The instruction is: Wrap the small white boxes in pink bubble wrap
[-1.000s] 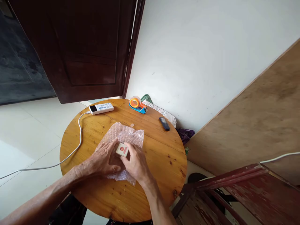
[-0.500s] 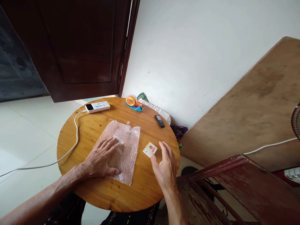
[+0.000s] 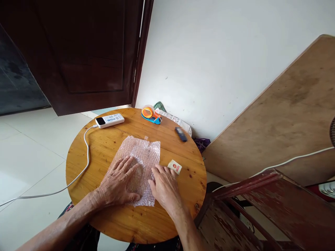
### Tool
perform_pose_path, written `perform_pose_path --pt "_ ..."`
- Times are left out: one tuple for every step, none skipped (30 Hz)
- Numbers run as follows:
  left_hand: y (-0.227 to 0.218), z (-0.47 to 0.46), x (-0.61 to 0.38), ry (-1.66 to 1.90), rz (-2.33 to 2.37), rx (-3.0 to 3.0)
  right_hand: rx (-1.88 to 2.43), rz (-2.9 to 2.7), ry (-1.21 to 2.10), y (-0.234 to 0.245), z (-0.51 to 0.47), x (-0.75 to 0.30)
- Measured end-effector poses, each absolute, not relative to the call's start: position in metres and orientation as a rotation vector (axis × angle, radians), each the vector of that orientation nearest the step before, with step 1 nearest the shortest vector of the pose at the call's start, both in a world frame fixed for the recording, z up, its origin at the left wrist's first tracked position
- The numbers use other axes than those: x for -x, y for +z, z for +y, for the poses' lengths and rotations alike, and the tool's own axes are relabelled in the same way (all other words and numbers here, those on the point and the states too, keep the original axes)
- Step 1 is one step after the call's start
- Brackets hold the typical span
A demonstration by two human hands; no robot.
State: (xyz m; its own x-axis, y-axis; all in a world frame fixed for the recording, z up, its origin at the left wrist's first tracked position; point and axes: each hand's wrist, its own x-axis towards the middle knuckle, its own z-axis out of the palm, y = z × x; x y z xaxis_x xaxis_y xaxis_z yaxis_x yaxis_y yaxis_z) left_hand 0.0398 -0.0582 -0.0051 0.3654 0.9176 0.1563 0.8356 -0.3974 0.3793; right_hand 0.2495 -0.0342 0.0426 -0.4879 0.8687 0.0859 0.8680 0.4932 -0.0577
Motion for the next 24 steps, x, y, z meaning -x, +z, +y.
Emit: perform_pose_path --pt "-0.005 -0.059 -0.040 0.496 1.565 -2.386 1.531 -2.635 0.026 0.043 -0.036 -0.255" --pt "-0.004 -0.059 -0.040 0.479 1.562 -2.381 1.527 -2.639 0.042 0.043 -0.038 -0.260" --pt "-0.003 -0.060 -0.040 0.462 1.555 -2.377 1.526 -2.630 0.050 0.042 -0.041 -0.263" --pt "-0.002 -0.060 -0.039 0.444 1.542 -2.375 1.530 -2.612 0.045 0.040 -0.044 -0.265" --pt "0.000 -0.060 -0.037 0.424 1.525 -2.375 1.536 -2.588 0.032 0.037 -0.047 -0.266" --pt "0.003 -0.059 -0.035 0.402 1.502 -2.377 1.544 -2.559 0.016 0.034 -0.051 -0.265" --pt "0.006 -0.057 -0.032 0.377 1.476 -2.381 1.552 -2.528 0.002 0.030 -0.054 -0.264" --pt "0.010 -0.055 -0.028 0.347 1.452 -2.387 1.557 -2.496 -0.009 0.026 -0.057 -0.263" --pt "0.014 -0.052 -0.023 0.314 1.427 -2.395 1.560 -2.463 -0.018 0.022 -0.060 -0.261" --pt "0.018 -0.049 -0.018 0.280 1.401 -2.405 1.563 -2.430 -0.027 0.018 -0.063 -0.260" --pt "0.022 -0.046 -0.013 0.250 1.370 -2.416 1.568 -2.396 -0.040 0.014 -0.066 -0.258" --pt "0.025 -0.043 -0.008 0.224 1.335 -2.429 1.574 -2.362 -0.057 0.010 -0.068 -0.257" --pt "0.028 -0.041 -0.004 0.201 1.303 -2.440 1.580 -2.327 -0.077 0.006 -0.070 -0.256" --pt "0.030 -0.039 -0.002 0.184 1.279 -2.449 1.589 -2.292 -0.095 0.002 -0.071 -0.255" --pt "0.032 -0.037 -0.001 0.174 1.276 -2.453 1.599 -2.260 -0.111 -0.001 -0.072 -0.254" --pt "0.033 -0.037 -0.002 0.170 1.296 -2.453 1.607 -2.233 -0.124 -0.004 -0.073 -0.253" --pt "0.035 -0.037 -0.004 0.173 1.329 -2.452 1.614 -2.214 -0.133 -0.006 -0.074 -0.252" --pt "0.036 -0.037 -0.009 0.183 1.359 -2.454 1.621 -2.203 -0.138 -0.007 -0.074 -0.250" --pt "0.038 -0.038 -0.014 0.196 1.372 -2.464 1.625 -2.197 -0.141 -0.007 -0.074 -0.250" --pt "0.039 -0.039 -0.020 0.209 1.358 -2.484 1.629 -2.197 -0.141 -0.007 -0.074 -0.249" --pt "0.041 -0.041 -0.027 0.220 1.315 -2.513 1.631 -2.198 -0.144 -0.007 -0.074 -0.248" --pt "0.042 -0.042 -0.033 0.227 1.254 -2.545 1.633 -2.197 -0.147 -0.006 -0.074 -0.248" --pt "0.042 -0.043 -0.038 0.225 1.190 -2.572 1.633 -2.197 -0.151 -0.006 -0.073 -0.247" --pt "0.041 -0.043 -0.042 0.216 1.132 -2.589 1.631 -2.197 -0.157 -0.006 -0.073 -0.247"
